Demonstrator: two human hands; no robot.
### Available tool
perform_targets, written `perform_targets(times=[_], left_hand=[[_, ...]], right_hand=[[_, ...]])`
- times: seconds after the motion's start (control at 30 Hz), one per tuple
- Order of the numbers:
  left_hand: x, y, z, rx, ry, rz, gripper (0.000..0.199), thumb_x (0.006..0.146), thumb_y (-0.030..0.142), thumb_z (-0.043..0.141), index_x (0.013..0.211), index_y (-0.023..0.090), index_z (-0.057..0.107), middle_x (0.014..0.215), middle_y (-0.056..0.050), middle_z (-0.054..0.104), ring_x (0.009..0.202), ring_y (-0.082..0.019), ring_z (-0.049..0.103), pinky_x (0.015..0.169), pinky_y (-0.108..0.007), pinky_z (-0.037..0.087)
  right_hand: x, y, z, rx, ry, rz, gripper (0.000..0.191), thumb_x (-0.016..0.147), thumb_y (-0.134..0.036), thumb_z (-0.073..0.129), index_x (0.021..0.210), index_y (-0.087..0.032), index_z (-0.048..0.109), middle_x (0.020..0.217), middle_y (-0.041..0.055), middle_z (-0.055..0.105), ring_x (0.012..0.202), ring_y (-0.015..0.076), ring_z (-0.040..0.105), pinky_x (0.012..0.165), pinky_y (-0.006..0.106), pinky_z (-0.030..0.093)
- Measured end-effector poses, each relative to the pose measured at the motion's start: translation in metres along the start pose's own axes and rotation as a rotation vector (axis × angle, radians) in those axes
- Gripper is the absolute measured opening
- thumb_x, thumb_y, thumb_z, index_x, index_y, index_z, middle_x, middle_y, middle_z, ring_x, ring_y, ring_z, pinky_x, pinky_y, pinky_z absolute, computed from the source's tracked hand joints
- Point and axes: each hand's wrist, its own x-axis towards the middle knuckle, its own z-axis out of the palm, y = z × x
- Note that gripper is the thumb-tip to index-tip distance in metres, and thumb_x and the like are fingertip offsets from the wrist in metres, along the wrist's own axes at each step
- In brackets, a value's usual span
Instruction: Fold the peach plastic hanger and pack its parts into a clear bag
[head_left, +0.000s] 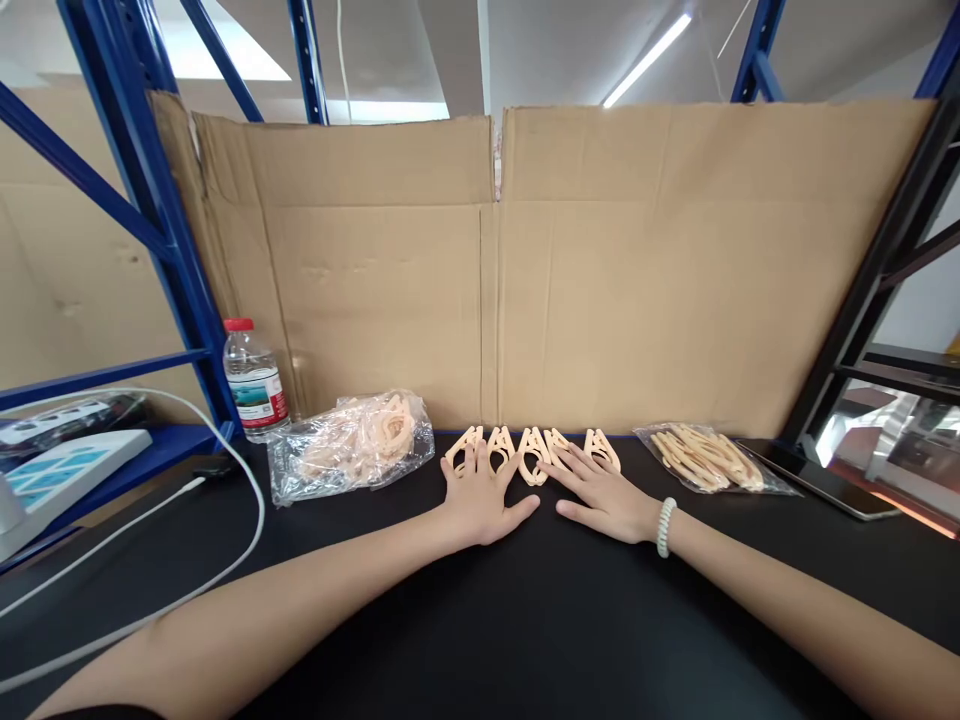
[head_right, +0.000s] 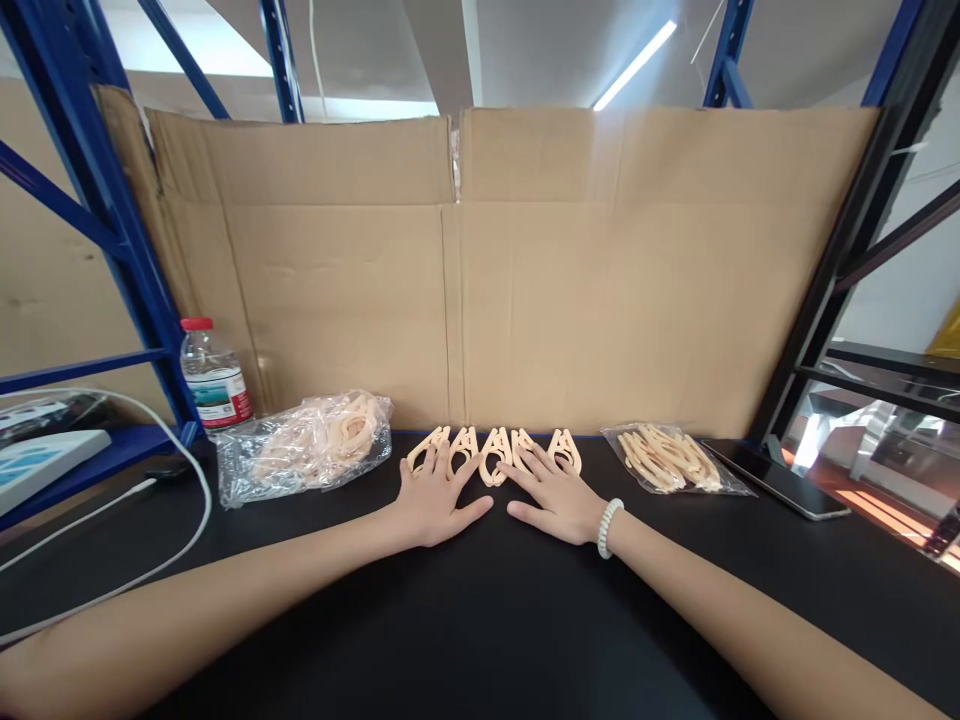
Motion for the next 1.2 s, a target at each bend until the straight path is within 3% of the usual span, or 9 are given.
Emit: perform_targets(times=[0.1, 0.2, 0.37, 0.47, 0.53, 0.63, 0.73, 0.93, 1.2], left_hand=[[0.001, 0.000, 0.004, -0.003, 0.092, 0.017, 0.074, 0.089, 0.067, 0.035, 0.150, 0.026, 0.031, 0.158, -0.021, 0.021, 0.144, -0.045, 0.012, 0.103, -0.077, 0.013], [-0.007, 0.001, 0.002, 0.002, 0.193, 0.095, 0.065, 0.091, 0.054, 0.043, 0.147, 0.022, 0.036, 0.158, -0.016, 0.024, 0.145, -0.040, 0.016, 0.110, -0.068, 0.017], [-0.038, -0.015, -0.010, 0.053, 0.330, 0.279, 0.048, 0.091, 0.037, 0.048, 0.136, 0.020, 0.050, 0.153, -0.010, 0.038, 0.147, -0.029, 0.019, 0.119, -0.054, 0.009], [-0.059, -0.040, -0.016, 0.147, 0.463, 0.399, 0.032, 0.090, 0.028, 0.047, 0.117, 0.021, 0.063, 0.145, -0.009, 0.049, 0.143, -0.031, 0.029, 0.118, -0.055, 0.015], [-0.068, -0.058, -0.020, 0.229, 0.472, 0.343, 0.032, 0.092, 0.024, 0.043, 0.115, 0.020, 0.065, 0.145, -0.010, 0.049, 0.143, -0.031, 0.029, 0.117, -0.055, 0.016], [-0.070, -0.079, -0.026, 0.322, 0.534, 0.168, 0.043, 0.091, 0.022, 0.043, 0.132, 0.016, 0.053, 0.149, -0.016, 0.043, 0.142, -0.035, 0.030, 0.113, -0.056, 0.023], [-0.064, -0.090, -0.031, 0.384, 0.535, 0.094, 0.049, 0.091, 0.020, 0.044, 0.140, 0.016, 0.045, 0.148, -0.019, 0.042, 0.140, -0.038, 0.031, 0.108, -0.058, 0.028], [-0.056, -0.098, -0.035, 0.410, 0.535, 0.075, 0.049, 0.092, 0.010, 0.034, 0.138, 0.020, 0.047, 0.140, -0.018, 0.052, 0.131, -0.036, 0.043, 0.098, -0.055, 0.037], [-0.060, -0.093, -0.032, 0.445, 0.534, 0.170, 0.055, 0.087, -0.002, 0.029, 0.132, 0.019, 0.053, 0.130, -0.013, 0.059, 0.119, -0.031, 0.053, 0.087, -0.041, 0.048]], right_hand=[[0.001, 0.002, 0.001, -0.041, 0.065, -0.025, 0.066, 0.096, -0.065, 0.024, 0.153, -0.031, 0.021, 0.161, 0.0079, 0.011, 0.147, 0.0325, 0.001, 0.114, 0.063, 0.010], [-0.005, 0.000, 0.003, -0.124, 0.217, -0.072, 0.065, 0.096, -0.062, 0.030, 0.152, -0.028, 0.027, 0.161, 0.0087, 0.013, 0.147, 0.0336, 0.003, 0.114, 0.064, 0.005], [-0.015, -0.003, 0.006, -0.157, 0.314, -0.145, 0.054, 0.098, -0.055, 0.035, 0.140, -0.023, 0.048, 0.155, 0.0127, 0.032, 0.146, 0.0321, 0.016, 0.114, 0.059, 0.017], [-0.015, -0.006, 0.004, -0.143, 0.358, -0.176, 0.046, 0.098, -0.048, 0.039, 0.128, -0.019, 0.059, 0.147, 0.0156, 0.043, 0.143, 0.0329, 0.026, 0.113, 0.059, 0.022], [-0.015, -0.008, 0.002, -0.136, 0.372, -0.200, 0.040, 0.099, -0.043, 0.040, 0.120, -0.018, 0.063, 0.143, 0.0160, 0.048, 0.140, 0.0329, 0.032, 0.112, 0.059, 0.025], [-0.016, -0.010, 0.001, -0.141, 0.398, -0.229, 0.033, 0.098, -0.037, 0.043, 0.115, -0.018, 0.065, 0.138, 0.0153, 0.052, 0.137, 0.0328, 0.036, 0.111, 0.059, 0.027], [-0.016, -0.010, 0.000, -0.163, 0.410, -0.255, 0.029, 0.097, -0.033, 0.046, 0.113, -0.019, 0.066, 0.134, 0.0141, 0.055, 0.136, 0.0329, 0.038, 0.110, 0.059, 0.028], [-0.015, -0.008, 0.003, -0.176, 0.412, -0.274, 0.027, 0.098, -0.031, 0.046, 0.107, -0.019, 0.068, 0.130, 0.0128, 0.059, 0.135, 0.0319, 0.040, 0.111, 0.058, 0.030], [-0.017, -0.006, 0.005, -0.169, 0.425, -0.277, 0.026, 0.097, -0.028, 0.046, 0.107, -0.020, 0.068, 0.127, 0.0132, 0.060, 0.132, 0.0317, 0.043, 0.109, 0.059, 0.032]])
